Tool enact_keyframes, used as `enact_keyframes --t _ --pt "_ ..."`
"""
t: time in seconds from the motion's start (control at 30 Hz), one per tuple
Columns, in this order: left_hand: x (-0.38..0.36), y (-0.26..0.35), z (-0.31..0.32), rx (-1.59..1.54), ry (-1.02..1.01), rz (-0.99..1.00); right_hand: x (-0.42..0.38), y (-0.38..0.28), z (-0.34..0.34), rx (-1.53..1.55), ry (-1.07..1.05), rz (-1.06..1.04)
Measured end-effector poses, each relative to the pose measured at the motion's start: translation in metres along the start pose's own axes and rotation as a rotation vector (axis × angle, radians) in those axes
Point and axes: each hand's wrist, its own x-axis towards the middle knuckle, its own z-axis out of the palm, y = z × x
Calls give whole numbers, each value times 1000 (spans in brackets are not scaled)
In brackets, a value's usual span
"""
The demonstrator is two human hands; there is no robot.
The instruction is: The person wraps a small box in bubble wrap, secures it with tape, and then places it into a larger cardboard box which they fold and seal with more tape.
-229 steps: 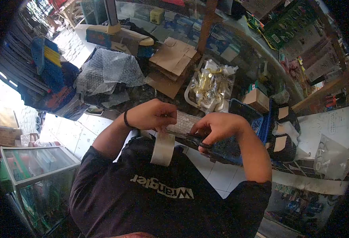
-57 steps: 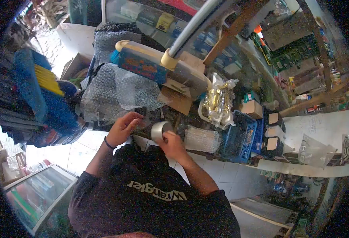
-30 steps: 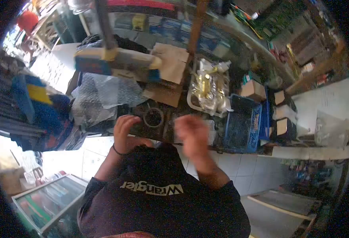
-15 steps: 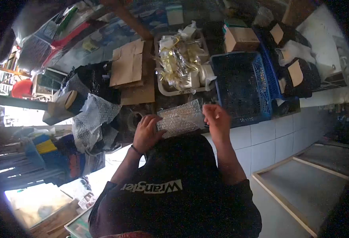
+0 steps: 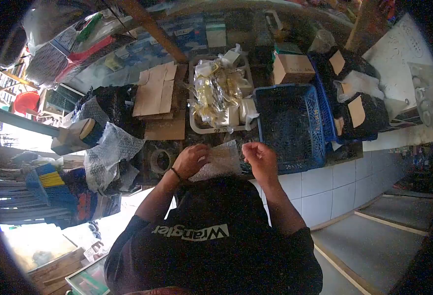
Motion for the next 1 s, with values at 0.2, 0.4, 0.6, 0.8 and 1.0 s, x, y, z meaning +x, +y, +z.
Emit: enact_keyframes --t 0.2,0.4,0.6,0.8,1.0 --pt "5 3 -3 -21 -32 -36 5 9 9 15 -48 6" --pt "9 -6 15 1 57 40 -7 -1 19 -20 -234 -101" --pt "10 -13 26 -178 181 -37 -2 24 46 -20 -564 39" --pt "6 -13 22 -239 201 -144 22 52 54 -68 -385 -62" --pt "2 -14 22 -304 251 -175 19 54 59 -215 -209 -164"
